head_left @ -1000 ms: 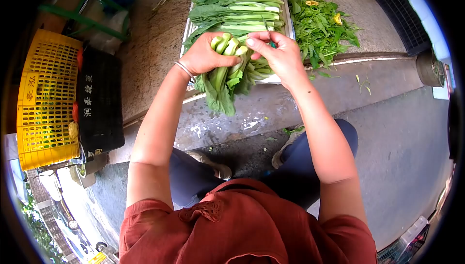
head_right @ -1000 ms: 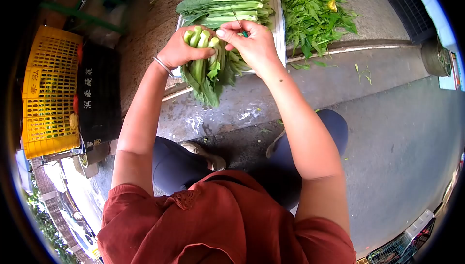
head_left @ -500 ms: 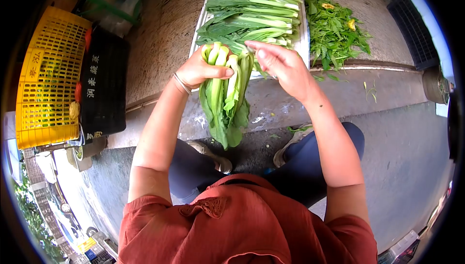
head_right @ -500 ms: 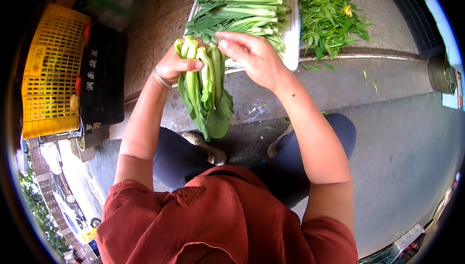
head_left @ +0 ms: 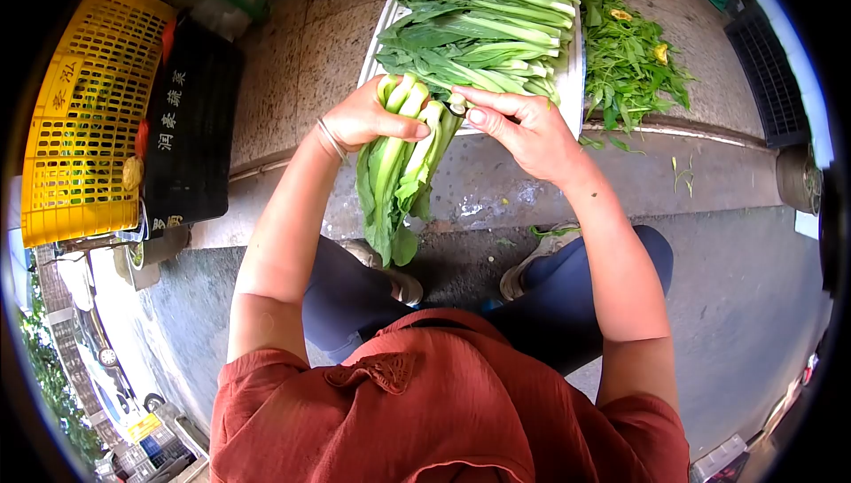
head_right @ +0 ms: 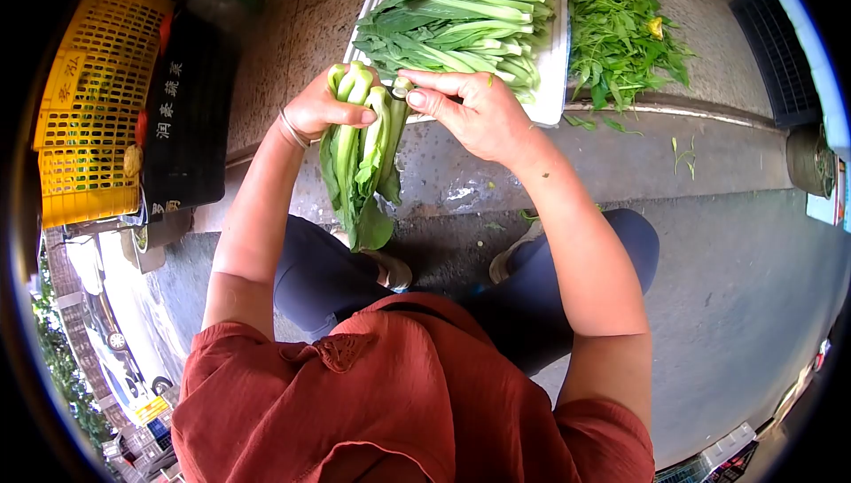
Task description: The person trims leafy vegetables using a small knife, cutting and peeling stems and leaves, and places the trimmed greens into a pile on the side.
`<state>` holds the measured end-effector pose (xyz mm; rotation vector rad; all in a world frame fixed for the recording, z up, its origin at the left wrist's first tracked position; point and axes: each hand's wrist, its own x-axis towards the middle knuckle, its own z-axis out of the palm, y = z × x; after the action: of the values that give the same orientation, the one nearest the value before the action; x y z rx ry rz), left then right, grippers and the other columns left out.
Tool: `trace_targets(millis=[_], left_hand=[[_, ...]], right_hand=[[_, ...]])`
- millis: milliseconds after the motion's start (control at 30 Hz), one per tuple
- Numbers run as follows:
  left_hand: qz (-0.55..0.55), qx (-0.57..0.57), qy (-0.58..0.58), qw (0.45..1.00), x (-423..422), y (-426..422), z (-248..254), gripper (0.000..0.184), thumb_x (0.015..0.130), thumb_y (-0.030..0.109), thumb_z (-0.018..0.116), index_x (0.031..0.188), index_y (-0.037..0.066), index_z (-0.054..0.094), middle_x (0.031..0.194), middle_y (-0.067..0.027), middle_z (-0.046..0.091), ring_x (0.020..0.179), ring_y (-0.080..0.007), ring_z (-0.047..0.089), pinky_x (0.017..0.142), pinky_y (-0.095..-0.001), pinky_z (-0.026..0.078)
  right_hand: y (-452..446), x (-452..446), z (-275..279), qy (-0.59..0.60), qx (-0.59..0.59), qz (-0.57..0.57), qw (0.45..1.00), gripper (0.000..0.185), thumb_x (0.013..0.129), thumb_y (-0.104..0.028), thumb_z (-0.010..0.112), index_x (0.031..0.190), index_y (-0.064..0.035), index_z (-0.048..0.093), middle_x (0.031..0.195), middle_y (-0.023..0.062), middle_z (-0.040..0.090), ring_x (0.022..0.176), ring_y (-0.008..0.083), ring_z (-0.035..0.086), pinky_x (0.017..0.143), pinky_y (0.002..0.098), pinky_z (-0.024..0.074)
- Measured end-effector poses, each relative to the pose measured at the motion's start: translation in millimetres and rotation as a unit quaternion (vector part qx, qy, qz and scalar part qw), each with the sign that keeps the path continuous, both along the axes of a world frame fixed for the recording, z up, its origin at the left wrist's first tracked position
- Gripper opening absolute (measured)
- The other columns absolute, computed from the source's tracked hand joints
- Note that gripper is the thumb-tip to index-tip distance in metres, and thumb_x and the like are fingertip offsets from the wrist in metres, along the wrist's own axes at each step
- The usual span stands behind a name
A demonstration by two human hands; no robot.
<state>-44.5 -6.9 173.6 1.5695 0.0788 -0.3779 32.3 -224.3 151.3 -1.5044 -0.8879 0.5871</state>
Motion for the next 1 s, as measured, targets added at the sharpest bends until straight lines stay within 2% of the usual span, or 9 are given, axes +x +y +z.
trace_targets(millis=[233,367,433,467,600,767,833,900,1000], left_hand=[[-0.007,-0.049,0.016,0.999,-2,5,-14,0.042,0.061,0.007,0.073,0.099,0.001,0.056,0.087,-0.0057,0.061,0.079,-0.0146,0.058,0.073,-0.0287,0.048],[-0.034,-0.126,0.006,0.991,-9,2,-19,0.043,0.059,0.003,0.072,0.098,0.001,0.055,0.084,-0.0061,0.06,0.077,-0.0154,0.059,0.07,-0.0284,0.05],[0.045,-0.151,0.033,0.987,-11,-12,-9,0.038,0.056,0.011,0.074,0.086,0.003,0.053,0.081,-0.0068,0.058,0.07,-0.0162,0.056,0.068,-0.0286,0.047],[0.033,-0.177,0.033,0.983,-9,-13,-15,0.038,0.057,0.011,0.073,0.088,0.003,0.052,0.081,-0.0058,0.058,0.072,-0.0157,0.056,0.067,-0.027,0.047],[0.04,-0.249,0.04,0.967,-1,-29,-32,0.055,0.062,0.009,0.07,0.11,0.002,0.046,0.096,-0.0066,0.055,0.083,-0.0169,0.056,0.076,-0.0295,0.048],[-0.007,-0.22,0.068,0.973,2,-43,-47,0.055,0.063,0.001,0.069,0.113,0.002,0.045,0.092,-0.0043,0.056,0.085,-0.0119,0.055,0.074,-0.0269,0.047],[-0.027,-0.226,0.06,0.972,0,-54,-46,0.056,0.063,0.0,0.068,0.114,0.003,0.045,0.089,-0.0036,0.056,0.084,-0.0105,0.055,0.075,-0.0252,0.047],[-0.035,-0.234,0.077,0.968,-2,-57,-41,0.058,0.063,-0.001,0.068,0.116,0.003,0.043,0.092,-0.0043,0.056,0.084,-0.0118,0.056,0.075,-0.0256,0.047],[-0.043,-0.275,0.086,0.957,-3,-61,-47,0.059,0.064,-0.002,0.067,0.117,0.003,0.042,0.093,-0.0045,0.055,0.083,-0.0118,0.056,0.075,-0.025,0.047]], right_hand=[[-2,6,-6,-0.027,-0.005,0.001,1.0,0.032,0.088,-0.028,0.053,0.11,-0.0056,0.06,0.095,0.0087,0.066,0.085,0.012,0.06,0.077,0.024,0.0453],[-6,18,-5,0.163,-0.136,-0.081,0.974,0.044,0.083,-0.035,0.06,0.116,-0.0071,0.056,0.091,0.0093,0.065,0.07,0.0085,0.055,0.063,0.0191,0.0443],[1,1,-7,0.191,-0.047,-0.088,0.977,0.054,0.081,-0.034,0.063,0.122,-0.0022,0.049,0.085,0.003,0.057,0.059,0.0044,0.041,0.056,0.0174,0.0373],[3,-2,-5,0.189,0.011,-0.035,0.981,0.06,0.073,-0.029,0.072,0.121,-0.0011,0.049,0.092,0.0019,0.056,0.065,0.0055,0.045,0.061,0.0177,0.0383],[16,-15,-2,0.104,0.075,-0.06,0.99,0.062,0.062,-0.021,0.08,0.114,-0.001,0.054,0.09,-0.0003,0.057,0.083,0.0079,0.049,0.077,0.0212,0.0392],[12,-11,0,-0.006,-0.091,-0.071,0.993,0.047,0.067,-0.025,0.075,0.105,-0.0025,0.06,0.087,0.005,0.06,0.08,0.011,0.053,0.075,0.0249,0.0425],[12,-8,-12,0.005,-0.102,-0.047,0.994,0.045,0.072,-0.028,0.071,0.104,0.001,0.059,0.091,0.0074,0.062,0.082,0.0119,0.055,0.077,0.0252,0.0426],[15,-11,-24,0.01,-0.068,-0.074,0.995,0.046,0.069,-0.038,0.071,0.099,-0.0041,0.063,0.082,0.0073,0.062,0.076,0.0138,0.054,0.071,0.0279,0.0445],[11,-13,-29,0.038,-0.046,-0.06,0.996,0.033,0.073,-0.026,0.066,0.095,-0.0012,0.064,0.08,0.0073,0.063,0.074,0.0124,0.056,0.07,0.0266,0.0449]])
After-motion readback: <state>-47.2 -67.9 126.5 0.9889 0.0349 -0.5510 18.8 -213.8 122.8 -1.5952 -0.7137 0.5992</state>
